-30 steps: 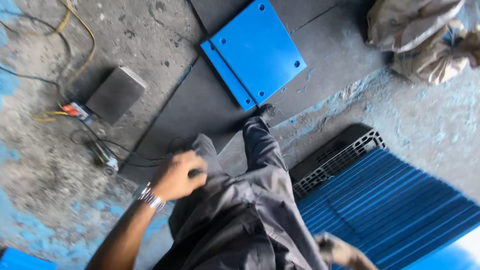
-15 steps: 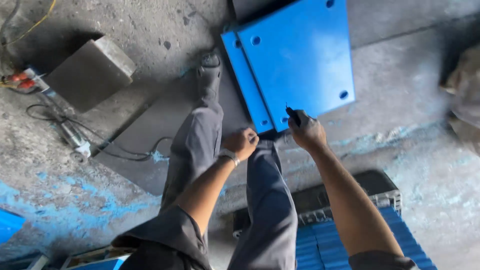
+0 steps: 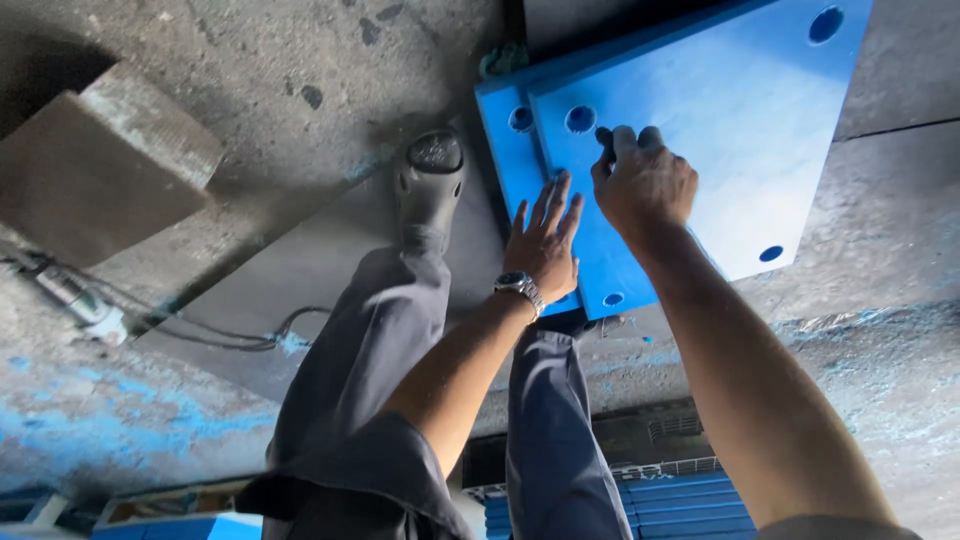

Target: Stacking and organizing large blue plastic panels onto wooden pallets in an industrial setting.

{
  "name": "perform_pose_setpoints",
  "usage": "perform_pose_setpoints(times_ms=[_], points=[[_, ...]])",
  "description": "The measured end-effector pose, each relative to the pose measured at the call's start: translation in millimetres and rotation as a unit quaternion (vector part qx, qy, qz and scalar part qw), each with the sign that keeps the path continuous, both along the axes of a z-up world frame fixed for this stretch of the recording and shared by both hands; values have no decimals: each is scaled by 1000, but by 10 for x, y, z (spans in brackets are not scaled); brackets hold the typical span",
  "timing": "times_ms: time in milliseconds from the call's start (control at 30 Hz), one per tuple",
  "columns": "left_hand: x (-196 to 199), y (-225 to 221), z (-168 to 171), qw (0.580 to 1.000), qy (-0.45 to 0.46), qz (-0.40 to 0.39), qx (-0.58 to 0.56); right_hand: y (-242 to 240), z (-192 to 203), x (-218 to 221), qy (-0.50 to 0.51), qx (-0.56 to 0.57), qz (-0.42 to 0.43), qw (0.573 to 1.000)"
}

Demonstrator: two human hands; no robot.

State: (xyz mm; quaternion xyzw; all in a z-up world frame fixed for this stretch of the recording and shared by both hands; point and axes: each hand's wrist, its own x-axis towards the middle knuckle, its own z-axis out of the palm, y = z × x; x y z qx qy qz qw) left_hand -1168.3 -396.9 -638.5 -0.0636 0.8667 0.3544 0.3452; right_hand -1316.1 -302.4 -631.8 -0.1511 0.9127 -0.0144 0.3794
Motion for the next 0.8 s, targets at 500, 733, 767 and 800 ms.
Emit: perform_pose_setpoints(times_ms=[500,733,767,800], points=[[197,147,-262,997,-3,-37,-63,-58,-168,219,-17,10,-117,993],[196,157,-284,992,-74,-91,-53,-349,-121,161,-148,-14,-331,932],[219,174,-295,992,-81,-87,-43,-391,-132,136,-171,-24,-363,916],[219,190,-301,992,-78,-88,-42,-412,-167,92,-168,-24,-364,916]])
